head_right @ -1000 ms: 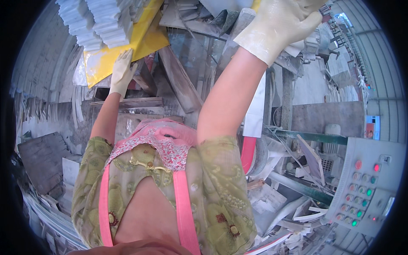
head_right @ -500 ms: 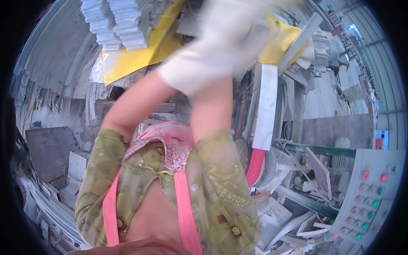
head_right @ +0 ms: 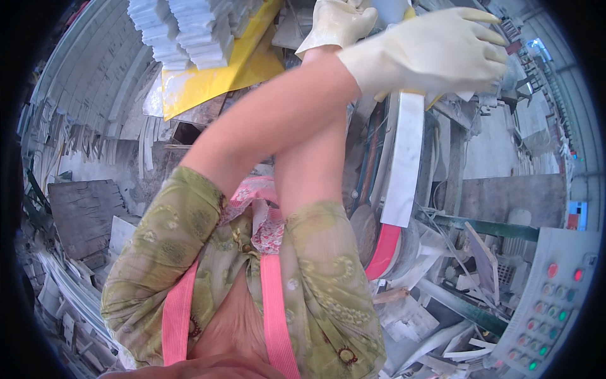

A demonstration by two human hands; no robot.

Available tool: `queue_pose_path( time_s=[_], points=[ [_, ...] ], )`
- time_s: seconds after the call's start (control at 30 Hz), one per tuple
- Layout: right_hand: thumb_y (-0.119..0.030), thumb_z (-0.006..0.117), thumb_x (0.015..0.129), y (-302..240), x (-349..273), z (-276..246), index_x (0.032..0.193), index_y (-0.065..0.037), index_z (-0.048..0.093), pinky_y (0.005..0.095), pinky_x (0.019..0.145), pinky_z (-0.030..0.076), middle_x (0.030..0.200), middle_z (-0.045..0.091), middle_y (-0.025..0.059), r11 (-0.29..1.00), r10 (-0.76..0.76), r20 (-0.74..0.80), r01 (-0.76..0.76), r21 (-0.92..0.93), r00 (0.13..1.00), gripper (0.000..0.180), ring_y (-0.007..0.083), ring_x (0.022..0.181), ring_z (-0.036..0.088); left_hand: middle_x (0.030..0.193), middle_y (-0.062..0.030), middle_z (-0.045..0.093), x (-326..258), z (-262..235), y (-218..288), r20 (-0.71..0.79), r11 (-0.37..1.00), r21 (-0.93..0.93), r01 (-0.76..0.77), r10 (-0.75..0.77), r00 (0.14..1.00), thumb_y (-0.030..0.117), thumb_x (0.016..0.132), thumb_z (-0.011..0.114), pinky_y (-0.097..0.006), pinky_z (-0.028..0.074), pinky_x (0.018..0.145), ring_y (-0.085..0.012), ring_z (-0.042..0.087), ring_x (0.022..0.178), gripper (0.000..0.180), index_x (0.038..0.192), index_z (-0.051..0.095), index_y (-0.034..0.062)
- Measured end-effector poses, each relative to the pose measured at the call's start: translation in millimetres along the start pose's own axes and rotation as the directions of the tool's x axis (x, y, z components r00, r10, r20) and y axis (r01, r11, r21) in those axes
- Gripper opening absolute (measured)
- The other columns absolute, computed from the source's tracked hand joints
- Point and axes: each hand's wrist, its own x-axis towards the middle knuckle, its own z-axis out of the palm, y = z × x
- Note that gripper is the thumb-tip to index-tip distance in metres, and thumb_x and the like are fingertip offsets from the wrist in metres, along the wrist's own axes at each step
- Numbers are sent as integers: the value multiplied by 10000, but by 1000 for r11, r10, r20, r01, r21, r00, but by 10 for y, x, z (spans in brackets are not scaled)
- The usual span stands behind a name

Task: The person repeatedly picks up white rectangular tiles from a conveyor belt and stacks them onto a yellow platform. The person wears gloves and an apron while performing this repetitive stacking task in a factory setting.

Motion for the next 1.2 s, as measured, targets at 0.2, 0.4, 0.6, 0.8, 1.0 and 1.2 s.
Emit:
queue_pose_path(
  time_s=[0.2, 0.4, 0.6, 0.8, 1.0, 1.2],
  points=[
    [-209, 438, 1029, -590, -262, 145, 1431, -26, 524, 428, 1176, 393, 1483, 553, 122, 990, -59, 38, 63, -125, 998, 450, 257, 1362, 525, 846, -52, 671, 387, -134, 936, -182, 977, -191, 98, -134, 974, 191, 735, 654, -463, 474, 1050, -258, 671, 953, 128, 792, 658, 76],
    [-197, 453, 1018, -1369, -1015, 12, 1432, -25, 518, 416, 1160, 414, 1468, 564, 124, 919, -189, -31, 166, -358, 981, 453, 252, 1340, 546, 790, -47, 634, 324, -293, 1460, -130, 776, -607, 171, -309, 942, 253, 694, 676, -454, 440, 1065, -250, 648, 933, 232, 786, 659, 41],
    [-185, 468, 1008, -1304, -1681, -371, 1433, -24, 512, 404, 1144, 434, 1453, 575, 127, 864, -177, -151, 80, -497, 973, 457, 247, 1318, 566, 795, -44, 664, 189, 31, 1272, -103, 901, -426, 83, -140, 985, 211, 736, 660, -455, 431, 1102, -243, 681, 915, 152, 779, 662, 65],
    [-172, 483, 997, -514, -1425, -590, 1434, -23, 505, 392, 1129, 455, 1437, 586, 129, 933, -45, -197, -30, -359, 979, 463, 241, 1295, 587, 847, -35, 692, -300, 468, 600, 131, 967, -253, -17, 52, 990, 217, 784, 639, -409, 462, 1068, -280, 696, 981, 91, 803, 625, 129],
    [-160, 497, 986, -161, -1067, -505, 1436, -22, 499, 379, 1113, 476, 1422, 597, 132, 970, -39, -179, -6, -244, 983, 471, 236, 1273, 608, 826, -28, 686, -565, 446, 363, 232, 977, -214, 16, 35, 972, 213, 855, 643, -373, 493, 979, -235, 673, 890, 82, 826, 669, 141],
    [-148, 512, 975, -486, -985, -286, 1437, -21, 493, 367, 1097, 496, 1407, 607, 134, 950, -159, -153, 109, -292, 975, 480, 230, 1251, 628, 995, -139, 720, -726, 105, 186, 265, 911, -386, 147, -43, 963, 137, 858, 685, -476, 493, 1019, -351, 680, 1018, 170, 990, 685, 31]
  ],
)
